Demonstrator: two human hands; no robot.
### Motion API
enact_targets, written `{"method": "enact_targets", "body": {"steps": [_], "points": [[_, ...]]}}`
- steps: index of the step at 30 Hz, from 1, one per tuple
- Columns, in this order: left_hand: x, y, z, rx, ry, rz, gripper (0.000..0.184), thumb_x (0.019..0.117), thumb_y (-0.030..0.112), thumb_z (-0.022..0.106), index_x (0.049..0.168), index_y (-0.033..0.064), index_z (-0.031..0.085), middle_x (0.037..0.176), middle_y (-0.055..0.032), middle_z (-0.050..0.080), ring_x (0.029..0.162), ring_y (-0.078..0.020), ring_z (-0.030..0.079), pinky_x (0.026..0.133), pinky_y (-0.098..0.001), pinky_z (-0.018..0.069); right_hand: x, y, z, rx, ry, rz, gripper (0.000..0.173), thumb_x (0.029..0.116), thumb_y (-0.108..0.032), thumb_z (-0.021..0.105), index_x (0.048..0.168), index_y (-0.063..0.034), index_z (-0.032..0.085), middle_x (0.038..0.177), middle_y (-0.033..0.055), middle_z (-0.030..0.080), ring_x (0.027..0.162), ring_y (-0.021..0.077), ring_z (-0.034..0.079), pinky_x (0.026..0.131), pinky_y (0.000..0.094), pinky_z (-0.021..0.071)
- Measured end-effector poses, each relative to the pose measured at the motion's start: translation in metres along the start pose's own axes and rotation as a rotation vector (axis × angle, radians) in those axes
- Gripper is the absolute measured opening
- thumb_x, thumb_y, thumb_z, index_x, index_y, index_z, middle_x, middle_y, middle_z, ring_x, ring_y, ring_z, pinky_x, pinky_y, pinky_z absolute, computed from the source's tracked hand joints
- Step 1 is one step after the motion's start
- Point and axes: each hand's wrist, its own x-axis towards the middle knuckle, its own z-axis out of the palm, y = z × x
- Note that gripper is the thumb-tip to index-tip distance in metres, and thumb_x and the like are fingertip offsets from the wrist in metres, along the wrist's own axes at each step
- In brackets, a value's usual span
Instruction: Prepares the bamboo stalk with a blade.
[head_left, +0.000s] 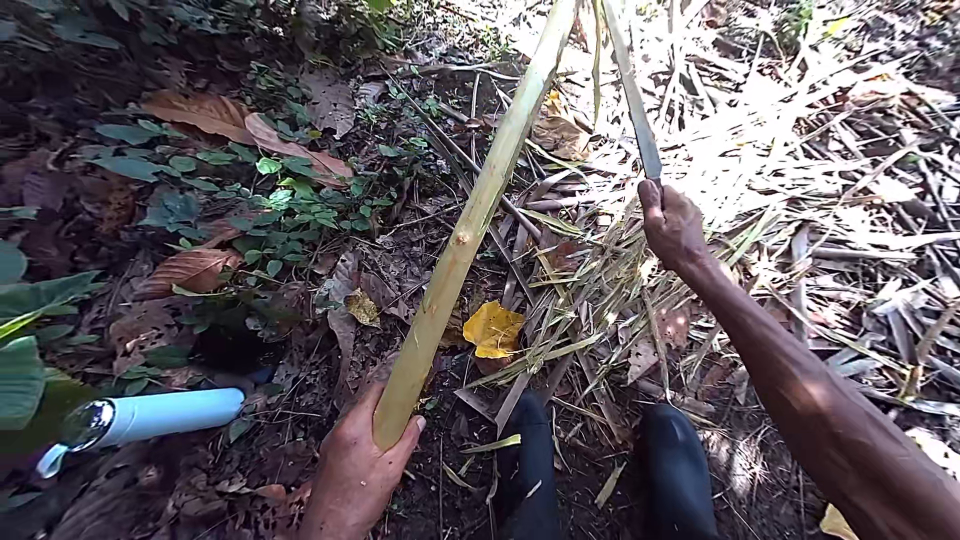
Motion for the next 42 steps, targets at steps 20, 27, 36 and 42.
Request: {"method": "enact_targets", "body": {"steps": [20,27,36,42], "points": [[0.014,-0.019,-0.011,-0.006,0.040,0.028,0.055,0.0783,0.030,0.075,0.127,0.0061,0.064,0.096,-0.0086,0.070,0.081,-0.0172,0.068,0.073,-0.0422,0.0573,-0.112,-0.039,0.128,0.001,-0.326,-0.800,0.066,0.1010,-0.064,0.044,0.097,-0.0007,0.063,0.076,0.0122,0.062,0.060,0.0273,0.064,0.052,0.0440,0.0527],[0.017,-0.019,-0.011,-0.024,0.022,0.031,0.056,0.0760,0.031,0.075,0.125,0.0076,0.064,0.095,-0.0061,0.070,0.079,-0.0139,0.067,0.072,-0.0380,0.0570,-0.100,-0.036,0.124,-0.014,-0.209,-0.844,0.057,0.0986,-0.057,0.054,0.093,-0.0011,0.064,0.075,0.0117,0.063,0.058,0.0265,0.065,0.048,0.0432,0.0534],[0.018,-0.020,-0.012,-0.024,0.023,0.017,0.056,0.0769,0.031,0.074,0.127,0.0077,0.065,0.098,-0.0053,0.070,0.081,-0.0110,0.067,0.073,-0.0342,0.0572,-0.083,-0.035,0.121,0.024,-0.176,-0.773,0.058,0.0992,-0.057,0.051,0.094,-0.0008,0.061,0.068,0.0081,0.058,0.052,0.0227,0.060,0.045,0.0411,0.0510],[0.022,-0.026,-0.015,-0.055,0.008,-0.017,0.056,0.0771,0.030,0.074,0.128,0.0094,0.063,0.097,-0.0039,0.069,0.076,-0.0099,0.066,0.067,-0.0330,0.0576,-0.083,-0.039,0.130,0.070,-0.206,-0.716,0.055,0.1003,-0.057,0.050,0.093,-0.0031,0.060,0.064,0.0054,0.054,0.052,0.0215,0.058,0.046,0.0408,0.0494]]}}
